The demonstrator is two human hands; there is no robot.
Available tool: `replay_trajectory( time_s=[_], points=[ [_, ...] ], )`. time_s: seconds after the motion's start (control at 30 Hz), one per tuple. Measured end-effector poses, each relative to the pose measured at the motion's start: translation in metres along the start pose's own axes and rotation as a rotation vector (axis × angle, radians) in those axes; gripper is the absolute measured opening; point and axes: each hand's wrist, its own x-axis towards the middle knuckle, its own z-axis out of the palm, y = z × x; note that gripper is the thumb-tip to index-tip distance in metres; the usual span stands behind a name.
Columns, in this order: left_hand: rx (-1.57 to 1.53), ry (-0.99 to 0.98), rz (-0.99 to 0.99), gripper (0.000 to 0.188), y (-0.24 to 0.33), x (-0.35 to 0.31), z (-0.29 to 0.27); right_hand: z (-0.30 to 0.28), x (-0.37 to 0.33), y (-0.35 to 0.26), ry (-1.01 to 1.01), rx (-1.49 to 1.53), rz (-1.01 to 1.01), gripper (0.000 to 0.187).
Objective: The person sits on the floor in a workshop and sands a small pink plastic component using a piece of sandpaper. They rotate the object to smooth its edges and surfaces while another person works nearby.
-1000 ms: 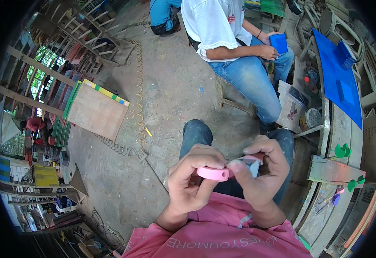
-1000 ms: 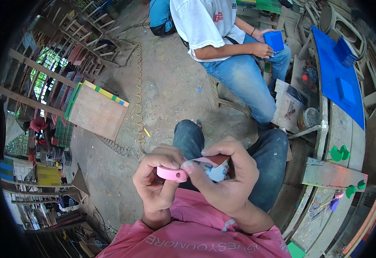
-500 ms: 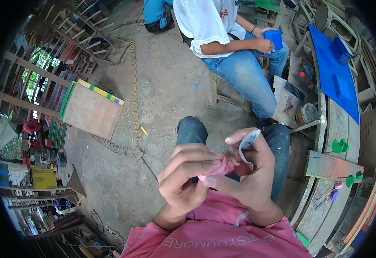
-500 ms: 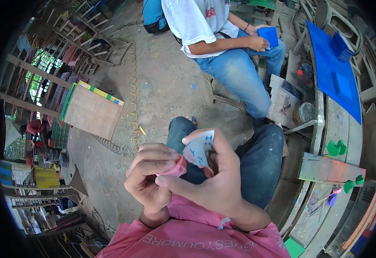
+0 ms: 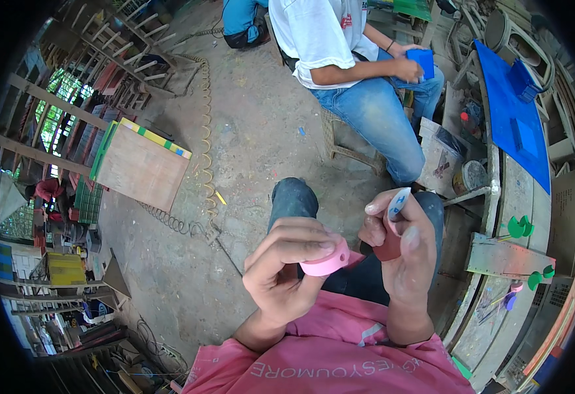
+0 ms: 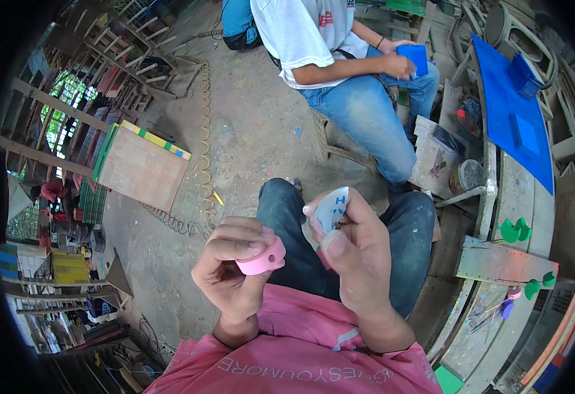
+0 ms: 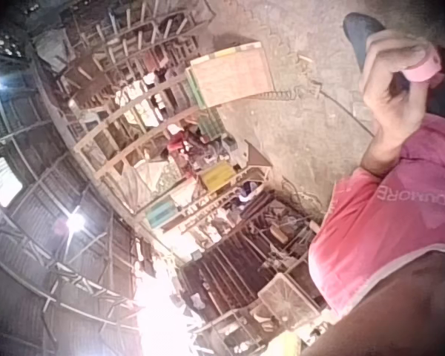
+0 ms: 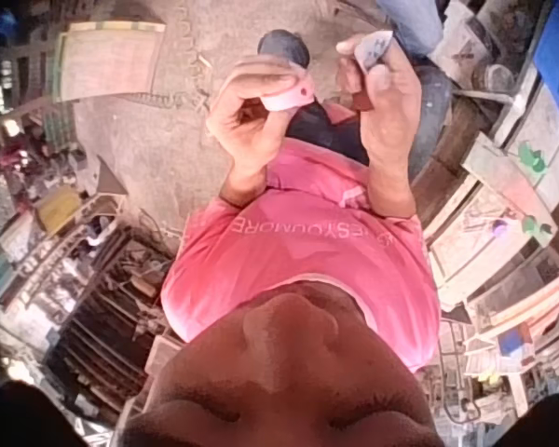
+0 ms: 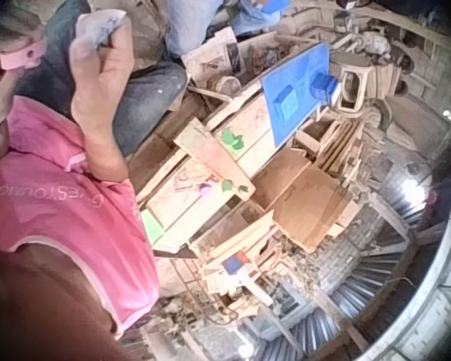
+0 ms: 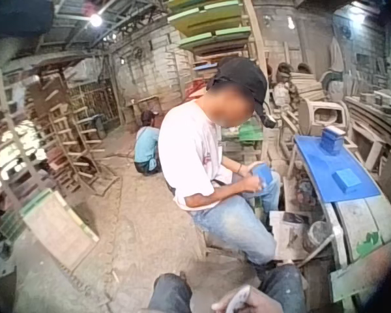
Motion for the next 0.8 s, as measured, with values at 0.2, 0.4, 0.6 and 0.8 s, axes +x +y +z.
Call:
replay_trajectory(
  time_s=[0.2,0.4,0.6,0.8],
  points=[
    [-0.034,0.051,0.005,0.030,0.001,-0.003,0.002,0.006,-0.007,0.003,0.008,-0.368,-0.164,0.030],
    [-0.011,0.055,0.088,0.025,0.001,0.000,0.001,0.010,-0.012,0.003,0.021,-0.495,-0.275,0.037],
    [0.060,0.041,0.111,0.022,0.001,0.000,0.001,0.009,-0.007,0.001,-0.029,-0.585,-0.326,0.040],
    [-0.030,0.040,0.089,0.021,-0.003,-0.001,0.005,0.004,-0.005,-0.003,0.038,-0.551,-0.287,0.040]
  ],
)
